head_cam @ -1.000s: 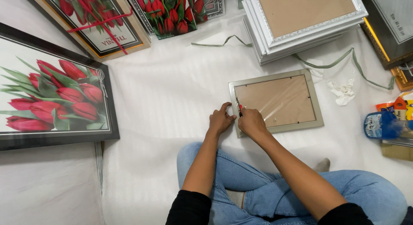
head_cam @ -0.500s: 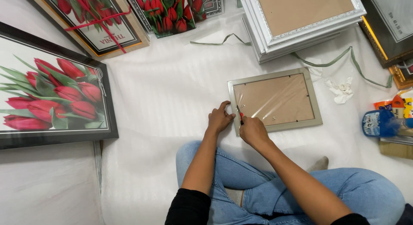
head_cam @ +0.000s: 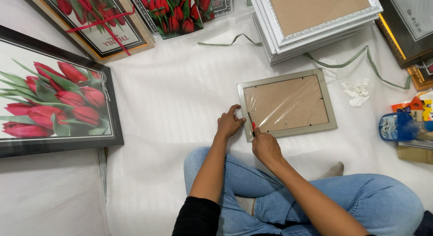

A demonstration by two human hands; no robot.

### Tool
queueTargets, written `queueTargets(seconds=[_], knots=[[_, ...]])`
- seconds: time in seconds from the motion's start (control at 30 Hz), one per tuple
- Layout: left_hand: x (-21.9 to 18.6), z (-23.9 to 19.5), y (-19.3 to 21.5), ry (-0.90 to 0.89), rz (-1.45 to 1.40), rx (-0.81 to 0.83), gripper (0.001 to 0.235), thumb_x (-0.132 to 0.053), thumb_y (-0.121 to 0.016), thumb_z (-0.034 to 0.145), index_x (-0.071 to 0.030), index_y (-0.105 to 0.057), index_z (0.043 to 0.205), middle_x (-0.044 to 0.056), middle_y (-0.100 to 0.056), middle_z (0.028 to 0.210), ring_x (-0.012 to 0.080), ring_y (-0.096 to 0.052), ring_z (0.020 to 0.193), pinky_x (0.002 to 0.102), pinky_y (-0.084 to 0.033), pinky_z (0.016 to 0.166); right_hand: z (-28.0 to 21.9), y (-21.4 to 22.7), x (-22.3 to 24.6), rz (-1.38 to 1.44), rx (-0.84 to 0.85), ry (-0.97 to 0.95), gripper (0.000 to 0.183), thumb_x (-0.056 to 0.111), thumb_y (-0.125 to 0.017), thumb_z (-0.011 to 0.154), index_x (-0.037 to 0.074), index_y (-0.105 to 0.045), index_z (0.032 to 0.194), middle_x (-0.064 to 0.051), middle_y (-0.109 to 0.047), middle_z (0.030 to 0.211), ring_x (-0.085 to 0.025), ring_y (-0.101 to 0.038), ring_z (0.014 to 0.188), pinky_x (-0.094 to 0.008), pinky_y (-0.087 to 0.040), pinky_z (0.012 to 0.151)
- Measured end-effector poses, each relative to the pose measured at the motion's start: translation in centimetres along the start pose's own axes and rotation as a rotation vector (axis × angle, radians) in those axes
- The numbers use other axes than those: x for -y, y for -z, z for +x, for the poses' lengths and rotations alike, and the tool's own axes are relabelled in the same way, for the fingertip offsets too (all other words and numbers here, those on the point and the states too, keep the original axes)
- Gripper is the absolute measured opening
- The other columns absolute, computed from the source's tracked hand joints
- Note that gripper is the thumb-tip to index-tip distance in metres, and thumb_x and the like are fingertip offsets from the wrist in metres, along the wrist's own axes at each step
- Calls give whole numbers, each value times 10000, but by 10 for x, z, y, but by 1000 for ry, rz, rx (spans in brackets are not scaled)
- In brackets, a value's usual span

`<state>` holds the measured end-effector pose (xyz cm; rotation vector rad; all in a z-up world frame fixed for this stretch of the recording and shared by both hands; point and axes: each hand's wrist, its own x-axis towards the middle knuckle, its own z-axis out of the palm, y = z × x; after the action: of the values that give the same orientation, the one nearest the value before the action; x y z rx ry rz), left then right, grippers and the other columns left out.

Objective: Disassembling a picture frame by untying it from a bundle and prying up the back tabs with a tool

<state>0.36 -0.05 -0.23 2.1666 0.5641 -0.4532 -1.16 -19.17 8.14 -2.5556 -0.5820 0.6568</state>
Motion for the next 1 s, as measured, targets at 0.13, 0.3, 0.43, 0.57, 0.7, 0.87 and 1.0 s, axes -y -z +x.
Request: queueTargets(seconds=[0.13, 0.3, 0.43, 0.57, 0.7, 0.87, 1.0], knots=[[-2, -5, 2, 0, -2, 1, 601, -428, -702, 923, -265, -488, 1461, 45, -699, 950, 284, -606, 1092, 448, -392, 1048, -8, -5, 0, 40, -19, -7, 462, 82, -457, 933, -100, -634, 1319, -308, -738, 870, -471, -739, 847, -537, -613, 662], [-7, -6, 5, 1, -4, 9, 614, -426, -698, 929, -250, -478, 1474, 57, -697, 959, 291, -602, 1100, 447, -388, 1056, -4, -7, -2, 37, -30, 3, 464, 85, -481, 923, -98, -635, 1321, -302, -735, 846, -476, -737, 835, -535, -615, 659], [-5, -5, 5, 2, -12, 3, 612, -437, -699, 927, -254, -484, 1470, 53, -702, 944, 286, -605, 1093, 445, -387, 1053, 5, -13, -8, 52, -27, -8, 469, 117, -485, 919, -74, -645, 1317, -291, -740, 850, -470, -739, 840, -543, -608, 647], [-14, -4, 8, 49, -55, -9, 623, -563, -647, 910, -240, -525, 1429, 55, -724, 915, 291, -635, 1084, 457, -403, 1034, 6, -16, -10, 36, -14, -26, 484, 134, -479, 913, -57, -645, 1325, -289, -745, 857, -473, -739, 847, -562, -602, 662], [-47, -6, 27, 159, -57, -34, 620, -682, -595, 859, -145, -649, 1163, 52, -732, 744, 299, -714, 938, 427, -477, 909, -2, -4, 2, 34, -3, -25, 475, 90, -467, 913, -95, -634, 1317, -321, -739, 875, -489, -737, 864, -556, -611, 680], [-52, 13, 30, 118, 77, -37, 494, -521, -699, 841, -86, -668, 1074, 124, -749, 787, 353, -730, 956, 462, -513, 888, 2, -14, -7, -10, -13, -24, 476, 102, -478, 910, -69, -640, 1324, -291, -742, 854, -466, -745, 841, -532, -617, 665], [-58, 11, 30, 135, 118, -20, 537, -503, -717, 837, -56, -664, 1129, 180, -755, 949, 398, -704, 1082, 506, -515, 942, 7, -22, -15, -18, -6, -17, 477, 128, -485, 909, -51, -647, 1320, -288, -744, 850, -474, -744, 842, -546, -612, 669]])
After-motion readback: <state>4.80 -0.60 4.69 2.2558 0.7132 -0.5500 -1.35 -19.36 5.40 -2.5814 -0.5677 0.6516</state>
